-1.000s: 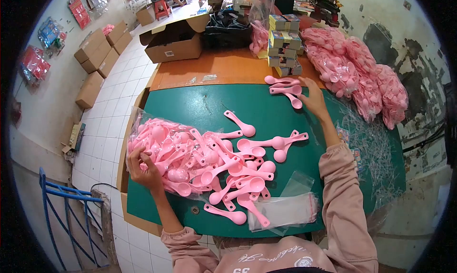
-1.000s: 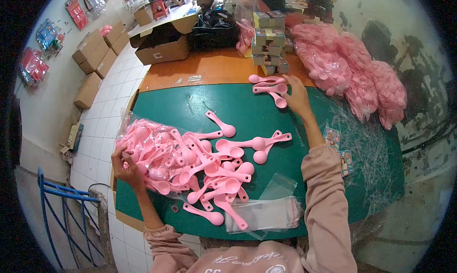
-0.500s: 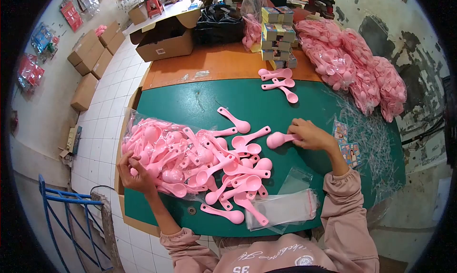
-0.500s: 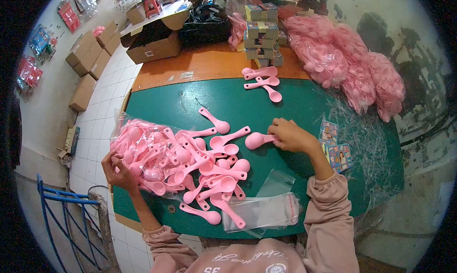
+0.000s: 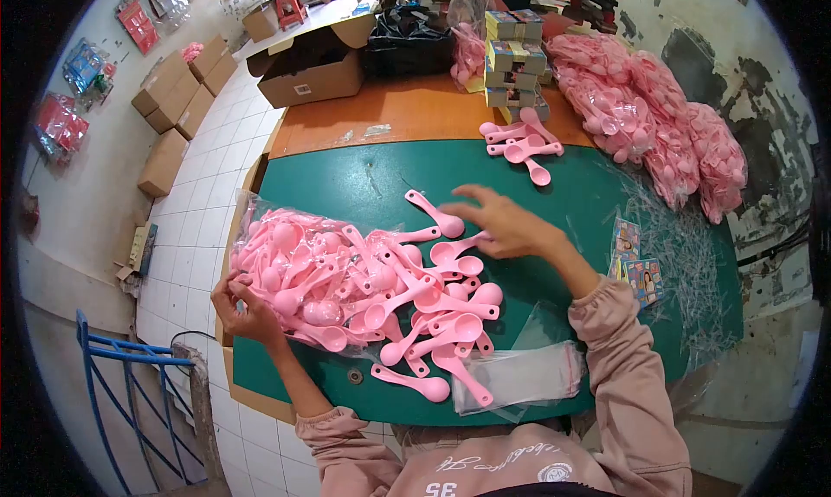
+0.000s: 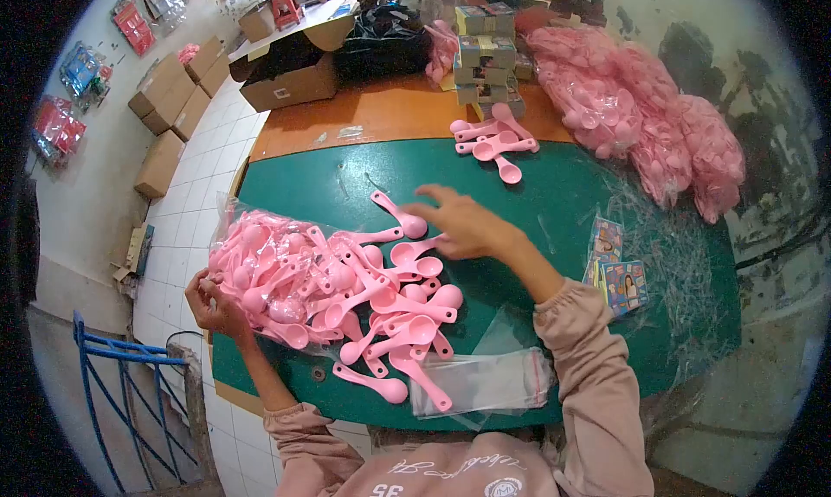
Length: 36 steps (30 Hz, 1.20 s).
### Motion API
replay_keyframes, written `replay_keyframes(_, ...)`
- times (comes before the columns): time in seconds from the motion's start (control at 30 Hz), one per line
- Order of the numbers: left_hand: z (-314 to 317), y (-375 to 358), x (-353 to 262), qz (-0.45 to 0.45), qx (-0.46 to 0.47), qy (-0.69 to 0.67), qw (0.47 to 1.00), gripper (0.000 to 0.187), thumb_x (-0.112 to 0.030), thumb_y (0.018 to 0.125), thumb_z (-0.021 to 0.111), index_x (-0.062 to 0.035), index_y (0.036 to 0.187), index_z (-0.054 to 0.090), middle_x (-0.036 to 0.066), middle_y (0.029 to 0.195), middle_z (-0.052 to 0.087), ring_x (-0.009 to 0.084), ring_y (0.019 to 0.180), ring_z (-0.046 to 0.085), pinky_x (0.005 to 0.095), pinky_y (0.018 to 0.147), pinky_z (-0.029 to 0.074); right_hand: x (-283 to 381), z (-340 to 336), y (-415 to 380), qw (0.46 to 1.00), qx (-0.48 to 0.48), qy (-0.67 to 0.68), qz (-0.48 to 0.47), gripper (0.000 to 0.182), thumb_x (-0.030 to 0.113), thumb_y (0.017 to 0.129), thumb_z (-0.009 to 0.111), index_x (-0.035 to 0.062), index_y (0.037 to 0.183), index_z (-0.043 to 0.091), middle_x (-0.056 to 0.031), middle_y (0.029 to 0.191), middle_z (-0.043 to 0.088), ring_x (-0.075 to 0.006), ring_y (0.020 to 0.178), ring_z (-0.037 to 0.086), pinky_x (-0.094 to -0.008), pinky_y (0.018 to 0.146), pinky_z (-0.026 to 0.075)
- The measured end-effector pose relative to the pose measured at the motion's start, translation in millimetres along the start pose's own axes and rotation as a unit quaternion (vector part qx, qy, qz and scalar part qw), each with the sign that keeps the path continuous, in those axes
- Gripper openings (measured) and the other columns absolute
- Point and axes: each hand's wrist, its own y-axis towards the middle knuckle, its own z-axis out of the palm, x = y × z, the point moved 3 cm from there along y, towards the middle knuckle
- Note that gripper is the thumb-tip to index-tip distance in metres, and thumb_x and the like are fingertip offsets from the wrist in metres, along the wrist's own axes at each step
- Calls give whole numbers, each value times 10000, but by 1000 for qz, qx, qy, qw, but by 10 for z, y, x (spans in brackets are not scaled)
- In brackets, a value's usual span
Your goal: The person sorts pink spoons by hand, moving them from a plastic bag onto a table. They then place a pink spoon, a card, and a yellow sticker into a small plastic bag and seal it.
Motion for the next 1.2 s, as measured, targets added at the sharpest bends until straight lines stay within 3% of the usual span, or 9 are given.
replay_keyframes(0.1,9,-19,46,-23,0,-5,1000,144,-41,858,450,26,871,577,80,795,588,142,663,576,259,621,471,66,242,88,992,30,-75,-98,427,54,680,580,58,1098,494,-179,1122,467,-357,996,483,-412,848,416)
replay_keyframes(0.2,20,7,6,-19,-9,-8,1000,134,-32,847,455,20,840,579,80,779,589,143,629,575,256,586,463,-124,190,169,994,102,21,-14,244,25,674,561,39,917,546,-145,1039,505,-332,962,491,-394,826,422)
replay_keyframes(0.33,22,3,33,-12,3,1,1000,137,-28,850,451,20,875,577,75,792,589,137,649,590,262,608,471,-415,36,84,990,142,14,3,245,55,671,591,33,912,551,-142,1026,510,-324,955,492,-399,814,423)
replay_keyframes(0.4,13,-7,30,-13,5,4,1000,138,-26,849,451,20,871,578,74,792,589,136,646,589,262,608,470,-596,-85,59,958,7,-247,144,235,116,691,622,27,898,558,-144,1016,514,-314,954,492,-392,803,422)
replay_keyframes(0.5,20,17,13,-9,3,11,1000,137,-25,849,451,19,864,580,73,793,588,136,643,587,260,610,469,-279,-119,20,980,-83,-180,24,293,208,714,639,15,918,557,-152,1023,514,-307,948,501,-391,805,420)
replay_keyframes(0.6,32,3,9,-4,12,13,1000,139,-26,849,451,16,861,582,74,794,588,136,643,586,258,611,467,287,109,20,970,174,169,-33,337,195,763,615,18,1037,531,-144,1036,520,-313,1004,484,-363,850,405)
replay_keyframes(0.8,34,5,10,3,19,19,1000,139,-37,850,454,12,864,584,76,793,588,137,642,583,261,605,464,447,388,-49,953,273,133,5,315,61,711,580,2,1008,492,-148,943,507,-302,907,480,-384,774,401)
replay_keyframes(0.93,41,-1,-10,6,19,20,1000,139,-49,850,458,11,861,583,74,782,584,137,640,581,258,600,460,489,47,-127,979,133,-154,-36,266,79,710,555,34,964,494,-103,858,506,-266,876,504,-391,732,406)
replay_keyframes(1.2,63,10,-19,15,2,7,1000,118,-57,831,490,-11,799,594,57,724,583,135,613,561,246,523,452,258,-238,-89,967,92,-233,-42,129,104,702,569,110,829,588,-23,848,525,-214,901,506,-416,806,367)
